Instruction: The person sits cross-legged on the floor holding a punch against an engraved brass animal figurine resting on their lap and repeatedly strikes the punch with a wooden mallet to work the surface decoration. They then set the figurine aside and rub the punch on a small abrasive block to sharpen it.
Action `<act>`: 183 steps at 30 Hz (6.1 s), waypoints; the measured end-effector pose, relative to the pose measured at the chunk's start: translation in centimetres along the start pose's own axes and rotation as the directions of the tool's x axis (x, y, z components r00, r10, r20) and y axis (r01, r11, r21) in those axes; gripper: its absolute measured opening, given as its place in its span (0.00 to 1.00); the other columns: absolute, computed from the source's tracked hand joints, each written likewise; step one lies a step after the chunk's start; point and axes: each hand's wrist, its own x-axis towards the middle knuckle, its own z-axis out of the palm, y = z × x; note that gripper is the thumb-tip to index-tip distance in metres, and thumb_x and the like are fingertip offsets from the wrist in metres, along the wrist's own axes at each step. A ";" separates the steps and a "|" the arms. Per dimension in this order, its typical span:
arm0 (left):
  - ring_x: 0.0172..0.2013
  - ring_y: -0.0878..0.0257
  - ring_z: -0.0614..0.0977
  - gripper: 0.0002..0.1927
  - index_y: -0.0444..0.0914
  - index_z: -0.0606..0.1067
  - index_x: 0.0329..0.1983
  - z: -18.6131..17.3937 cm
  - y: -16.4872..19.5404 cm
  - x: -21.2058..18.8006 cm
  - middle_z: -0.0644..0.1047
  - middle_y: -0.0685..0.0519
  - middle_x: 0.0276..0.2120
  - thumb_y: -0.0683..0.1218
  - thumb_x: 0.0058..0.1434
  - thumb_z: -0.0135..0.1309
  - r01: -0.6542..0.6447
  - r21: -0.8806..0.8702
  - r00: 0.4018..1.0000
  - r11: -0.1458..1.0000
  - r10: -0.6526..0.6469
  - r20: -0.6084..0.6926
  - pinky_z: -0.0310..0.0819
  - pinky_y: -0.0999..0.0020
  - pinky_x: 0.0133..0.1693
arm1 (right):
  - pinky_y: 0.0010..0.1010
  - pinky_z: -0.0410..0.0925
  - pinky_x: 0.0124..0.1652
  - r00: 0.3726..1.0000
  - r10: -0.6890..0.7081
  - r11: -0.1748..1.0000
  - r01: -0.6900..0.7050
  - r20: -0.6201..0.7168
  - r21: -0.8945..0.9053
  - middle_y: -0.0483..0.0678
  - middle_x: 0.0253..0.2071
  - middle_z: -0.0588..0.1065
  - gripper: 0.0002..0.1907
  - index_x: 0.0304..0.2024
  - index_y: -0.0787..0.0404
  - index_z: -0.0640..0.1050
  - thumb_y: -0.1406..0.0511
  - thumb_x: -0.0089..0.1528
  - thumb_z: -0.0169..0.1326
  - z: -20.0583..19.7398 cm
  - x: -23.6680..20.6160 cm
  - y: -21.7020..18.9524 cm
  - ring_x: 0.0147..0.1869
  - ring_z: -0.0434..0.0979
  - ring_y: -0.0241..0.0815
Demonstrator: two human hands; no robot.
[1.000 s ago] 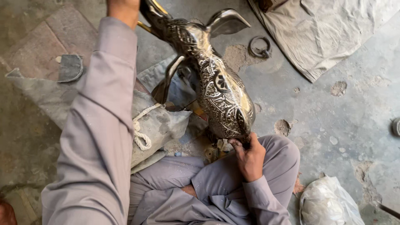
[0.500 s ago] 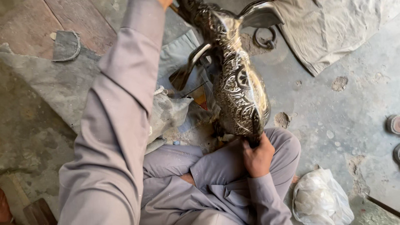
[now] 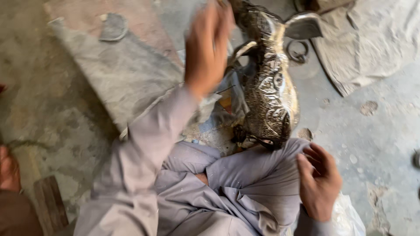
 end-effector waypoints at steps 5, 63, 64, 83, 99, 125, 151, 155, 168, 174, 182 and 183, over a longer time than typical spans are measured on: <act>0.35 0.63 0.81 0.11 0.36 0.79 0.43 -9.3 5.8 -22.7 0.69 0.51 0.37 0.31 0.61 0.54 0.438 -0.273 0.814 0.857 -0.249 0.524 0.79 0.68 0.36 | 0.37 0.76 0.50 0.944 0.148 0.937 -0.229 0.294 0.265 0.58 0.48 0.79 0.25 0.61 0.70 0.75 0.55 0.76 0.42 -0.4 -1.0 1.3 0.48 0.82 0.49; 0.60 0.49 0.77 0.23 0.42 0.71 0.66 -25.0 -5.9 -27.1 0.70 0.42 0.65 0.45 0.69 0.61 0.691 0.236 0.721 0.684 -0.674 -0.159 0.73 0.57 0.59 | 0.28 0.65 0.35 0.798 -0.345 0.798 0.527 0.495 -0.292 0.50 0.37 0.74 0.11 0.46 0.67 0.80 0.68 0.63 0.63 20.6 -2.9 -15.3 0.35 0.72 0.38; 0.60 0.45 0.76 0.23 0.39 0.70 0.67 -27.0 -6.0 -29.4 0.71 0.42 0.63 0.43 0.70 0.60 0.701 0.340 0.707 0.627 -0.675 -0.212 0.71 0.54 0.59 | 0.29 0.65 0.34 0.803 -0.372 0.781 0.542 0.466 -0.311 0.51 0.38 0.74 0.10 0.45 0.66 0.81 0.67 0.63 0.64 21.7 -2.5 -15.5 0.34 0.72 0.39; 0.43 0.47 0.79 0.21 0.34 0.72 0.48 -32.5 -2.7 -44.4 0.77 0.43 0.43 0.44 0.57 0.68 0.920 0.391 0.228 0.038 -0.862 -0.453 0.74 0.53 0.45 | 0.35 0.72 0.46 0.537 -0.566 0.315 0.842 0.625 -0.438 0.53 0.54 0.63 0.34 0.63 0.62 0.70 0.44 0.68 0.54 26.4 0.4 -10.0 0.52 0.74 0.45; 0.42 0.57 0.80 0.13 0.34 0.73 0.50 -30.6 -1.0 -42.5 0.76 0.47 0.44 0.44 0.68 0.63 0.933 0.212 0.355 0.292 -0.848 -0.394 0.76 0.63 0.44 | 0.31 0.67 0.49 0.693 -0.530 0.613 0.712 0.488 -0.344 0.55 0.48 0.68 0.20 0.67 0.62 0.76 0.73 0.73 0.49 21.3 -4.1 -10.6 0.46 0.70 0.43; 0.46 0.55 0.73 0.56 0.46 0.39 0.81 -34.2 -2.7 -47.2 0.65 0.50 0.58 0.39 0.69 0.71 0.881 -0.456 -0.299 0.127 -0.597 -0.744 0.69 0.54 0.44 | 0.30 0.68 0.42 0.701 -0.404 0.684 0.658 0.587 -0.314 0.58 0.53 0.68 0.33 0.70 0.60 0.68 0.72 0.63 0.62 22.9 -3.7 -13.2 0.47 0.68 0.44; 0.59 0.53 0.72 0.22 0.56 0.69 0.67 -21.5 -8.7 -20.6 0.67 0.48 0.54 0.43 0.75 0.57 -0.038 0.765 0.989 0.643 -0.084 0.120 0.51 0.38 0.68 | 0.30 0.67 0.39 0.717 -0.433 0.751 0.622 0.546 -0.221 0.50 0.39 0.73 0.18 0.59 0.63 0.78 0.68 0.67 0.62 20.6 -1.8 -14.9 0.37 0.73 0.40; 0.59 0.52 0.71 0.19 0.51 0.68 0.66 -21.3 -7.9 -18.9 0.67 0.46 0.55 0.41 0.73 0.48 -0.110 0.776 0.981 0.622 -0.060 0.186 0.52 0.40 0.68 | 0.26 0.71 0.43 0.728 -0.392 0.855 0.513 0.562 -0.069 0.49 0.40 0.79 0.11 0.52 0.64 0.80 0.67 0.68 0.59 22.3 -0.3 -14.7 0.41 0.78 0.36; 0.61 0.51 0.71 0.25 0.55 0.71 0.67 -21.4 -7.2 -18.5 0.67 0.47 0.57 0.38 0.72 0.54 -0.052 0.699 0.987 0.714 -0.071 0.146 0.51 0.40 0.66 | 0.21 0.66 0.39 0.777 -0.300 0.911 0.405 0.554 -0.075 0.45 0.38 0.74 0.10 0.51 0.66 0.80 0.68 0.69 0.59 22.0 0.3 -13.3 0.38 0.71 0.28; 0.63 0.51 0.69 0.28 0.57 0.69 0.72 -20.8 -7.8 -19.5 0.67 0.48 0.58 0.38 0.74 0.56 -0.039 0.672 0.979 0.739 -0.107 0.174 0.49 0.39 0.72 | 0.22 0.64 0.37 0.755 -0.370 0.843 0.517 0.541 -0.147 0.45 0.35 0.71 0.11 0.51 0.66 0.80 0.67 0.68 0.60 21.9 0.0 -13.1 0.35 0.69 0.31; 0.64 0.51 0.69 0.25 0.57 0.69 0.71 -20.1 -6.7 -19.4 0.66 0.49 0.59 0.40 0.76 0.54 -0.011 0.670 0.979 0.742 -0.127 0.158 0.49 0.40 0.72 | 0.18 0.62 0.32 0.763 -0.133 0.972 -0.023 0.632 0.233 0.38 0.34 0.73 0.20 0.60 0.64 0.79 0.58 0.72 0.53 24.3 0.7 -13.0 0.33 0.66 0.26; 0.64 0.51 0.69 0.26 0.57 0.68 0.72 -20.2 -6.7 -19.3 0.66 0.48 0.59 0.40 0.76 0.53 -0.018 0.674 0.980 0.738 -0.120 0.157 0.49 0.41 0.72 | 0.19 0.63 0.37 0.750 -0.209 0.968 0.069 0.628 0.240 0.39 0.38 0.74 0.19 0.60 0.66 0.78 0.59 0.73 0.55 24.5 0.9 -12.9 0.37 0.68 0.27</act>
